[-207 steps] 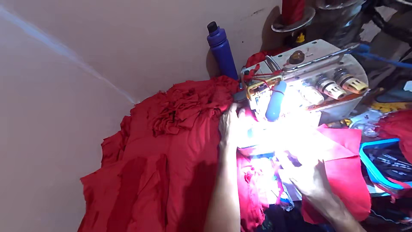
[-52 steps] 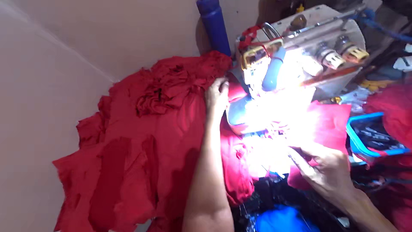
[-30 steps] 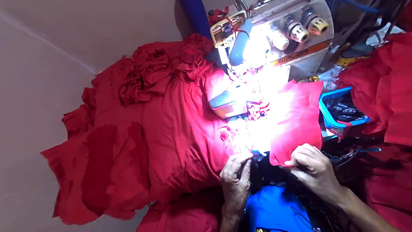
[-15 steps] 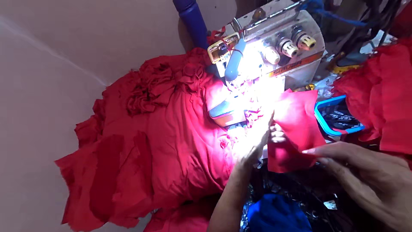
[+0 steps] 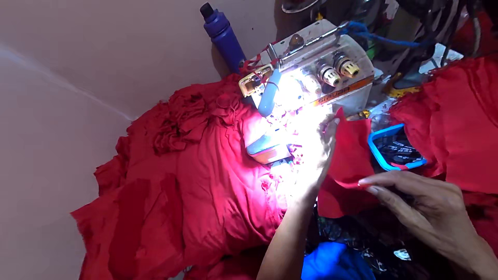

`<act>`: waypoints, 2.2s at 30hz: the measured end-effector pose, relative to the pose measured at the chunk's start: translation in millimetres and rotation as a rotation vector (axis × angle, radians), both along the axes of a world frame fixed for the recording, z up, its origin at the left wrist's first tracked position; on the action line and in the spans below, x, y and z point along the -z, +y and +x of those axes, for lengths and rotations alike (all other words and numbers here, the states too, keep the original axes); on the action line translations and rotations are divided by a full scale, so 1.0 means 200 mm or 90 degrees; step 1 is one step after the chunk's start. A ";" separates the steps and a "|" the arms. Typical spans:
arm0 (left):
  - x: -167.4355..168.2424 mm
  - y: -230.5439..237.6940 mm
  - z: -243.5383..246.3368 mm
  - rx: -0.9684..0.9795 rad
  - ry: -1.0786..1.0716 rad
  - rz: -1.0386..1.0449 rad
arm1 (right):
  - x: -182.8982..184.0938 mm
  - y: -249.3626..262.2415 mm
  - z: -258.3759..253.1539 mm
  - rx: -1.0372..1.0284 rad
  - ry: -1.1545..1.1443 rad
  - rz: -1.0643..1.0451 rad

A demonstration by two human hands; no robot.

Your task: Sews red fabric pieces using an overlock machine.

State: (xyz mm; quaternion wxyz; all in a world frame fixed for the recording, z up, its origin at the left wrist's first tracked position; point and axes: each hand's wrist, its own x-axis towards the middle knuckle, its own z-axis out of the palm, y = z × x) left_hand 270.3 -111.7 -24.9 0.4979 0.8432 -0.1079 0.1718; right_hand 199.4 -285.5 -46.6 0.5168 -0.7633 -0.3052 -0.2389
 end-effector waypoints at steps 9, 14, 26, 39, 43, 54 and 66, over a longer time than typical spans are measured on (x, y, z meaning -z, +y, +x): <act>-0.19 0.08 -0.25 0.144 0.062 -0.300 | -0.23 0.18 0.16 0.004 0.083 0.171; -0.17 0.16 -0.38 0.058 0.079 -0.313 | -0.23 0.30 0.08 -0.007 0.189 0.201; -0.28 0.57 -0.58 0.105 -0.092 -0.006 | -0.19 0.48 0.02 -0.396 0.347 0.135; -0.38 0.80 -0.43 0.015 -0.174 0.040 | -0.12 0.64 -0.01 -0.260 0.252 0.103; -0.25 0.78 -0.15 -0.040 -0.138 0.000 | -0.03 0.72 0.15 -0.082 0.292 0.105; 0.01 0.53 -0.03 -0.304 -0.206 0.350 | 0.11 0.70 0.17 0.022 0.316 0.045; 0.04 0.38 -0.05 -0.385 -0.107 0.352 | 0.08 0.73 0.28 0.049 0.283 0.182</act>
